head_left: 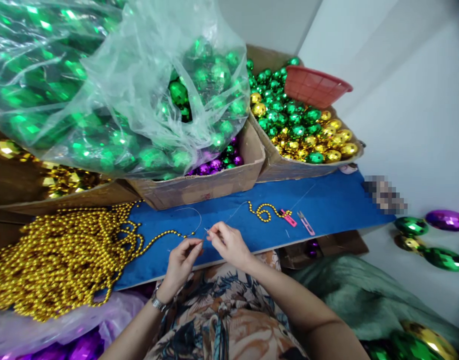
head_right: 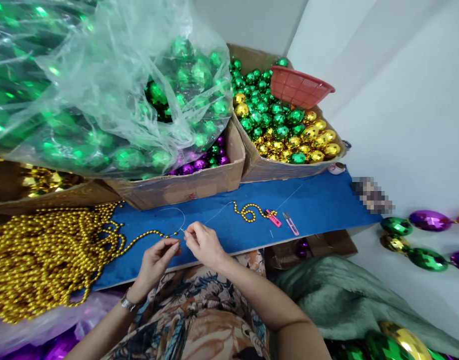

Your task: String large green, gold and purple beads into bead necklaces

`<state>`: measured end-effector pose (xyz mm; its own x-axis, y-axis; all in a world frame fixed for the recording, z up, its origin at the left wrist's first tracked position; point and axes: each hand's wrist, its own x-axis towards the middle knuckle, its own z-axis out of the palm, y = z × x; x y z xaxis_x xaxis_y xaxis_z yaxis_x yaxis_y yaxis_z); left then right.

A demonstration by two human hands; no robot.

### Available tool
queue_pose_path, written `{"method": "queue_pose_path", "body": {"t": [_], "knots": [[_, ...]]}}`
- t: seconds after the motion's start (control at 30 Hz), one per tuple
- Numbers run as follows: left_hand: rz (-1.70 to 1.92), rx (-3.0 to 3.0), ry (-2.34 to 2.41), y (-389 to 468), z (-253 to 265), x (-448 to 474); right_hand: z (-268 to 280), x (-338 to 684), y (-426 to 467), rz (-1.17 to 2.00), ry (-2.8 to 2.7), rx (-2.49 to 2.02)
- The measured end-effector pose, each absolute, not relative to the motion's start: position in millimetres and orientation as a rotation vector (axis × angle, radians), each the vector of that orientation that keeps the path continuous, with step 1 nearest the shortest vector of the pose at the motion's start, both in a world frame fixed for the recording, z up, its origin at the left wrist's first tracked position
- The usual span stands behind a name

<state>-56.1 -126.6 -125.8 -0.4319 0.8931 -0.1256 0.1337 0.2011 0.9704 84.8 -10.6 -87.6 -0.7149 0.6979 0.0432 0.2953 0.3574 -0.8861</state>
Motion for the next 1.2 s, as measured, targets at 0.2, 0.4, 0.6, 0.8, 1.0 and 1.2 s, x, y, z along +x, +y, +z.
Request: {"method": "queue_pose_path", "body": {"t": [0.2, 0.4, 0.6, 0.8, 1.0, 1.2], "knots": [[1.218, 1.229, 1.835, -127, -124, -57, -87, 85, -7, 1.361, -2.189, -0.862], [1.187, 1.429, 1.881, -127, -120, -58, -91, 83, -10, 1.362, -2.174, -0.839], [1.114, 1.335, 1.759, -118, -110, -64, -91, 94, 12, 1.127, -2.137, -0.921], [1.300, 0.934, 1.382, -63, -58, -62, -91, 136, 75, 0.807, -2.009, -1.198], [1.323, 1.039, 0.945, 11, 10, -29, -76, 165, 102, 0.670, -1.918, -1.256], [1.277, 1.148, 0.603, 66, 78, 11, -19, 188, 118, 0.524, -1.807, -1.238]]}}
